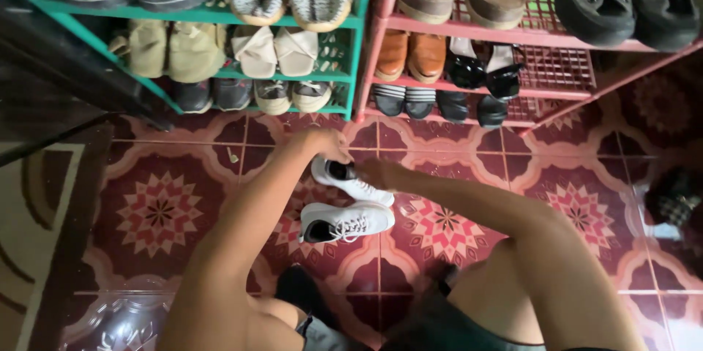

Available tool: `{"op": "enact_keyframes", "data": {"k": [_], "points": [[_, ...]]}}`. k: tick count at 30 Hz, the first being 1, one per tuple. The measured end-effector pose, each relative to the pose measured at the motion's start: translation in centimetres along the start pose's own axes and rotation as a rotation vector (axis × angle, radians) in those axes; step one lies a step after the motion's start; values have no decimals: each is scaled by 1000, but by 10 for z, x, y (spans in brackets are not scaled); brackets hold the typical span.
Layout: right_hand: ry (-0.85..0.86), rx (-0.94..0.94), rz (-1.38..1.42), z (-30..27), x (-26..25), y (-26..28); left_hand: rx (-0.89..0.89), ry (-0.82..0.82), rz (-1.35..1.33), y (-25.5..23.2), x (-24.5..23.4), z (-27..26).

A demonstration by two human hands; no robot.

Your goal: The person arranges multiple pairs of shoes on a multi-tier shoe rack. They pick up shoes from the floor and lower shelves, pair them, and place them neatly on the rack, ensuring consistent orientation.

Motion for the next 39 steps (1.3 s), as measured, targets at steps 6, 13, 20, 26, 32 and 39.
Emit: {"op": "enact_keyframes", "data": {"k": [6, 13, 20, 26, 32, 39], "points": [[-237, 59, 320, 7, -210, 10, -6, -56, -79, -29, -26, 4], [-289, 202, 252, -21, -340, 35, 49, -136, -386, -73, -46, 27], [-27, 759, 811, -93, -312, 0, 129, -328, -462, -93, -78, 31], [227, 988, 1367, -121, -328, 26, 496, -814, -330, -170, -122, -55], [-240, 1045, 1265, -183, -360, -17, 939, -938, -503, -270, -143, -99], [-473, 1222, 1063, -288, -368, -94, 1188, -877, -512, -367, -110, -90]]}}
Point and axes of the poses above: each hand's wrist, its own z-axis towards the middle knuckle, its own x-axis out of the palm, y = z × x, the point moved 6 cm from there along z, towards the middle knuckle, and after that the axes turned 10 degrees about -x, right-handed, at the moved point
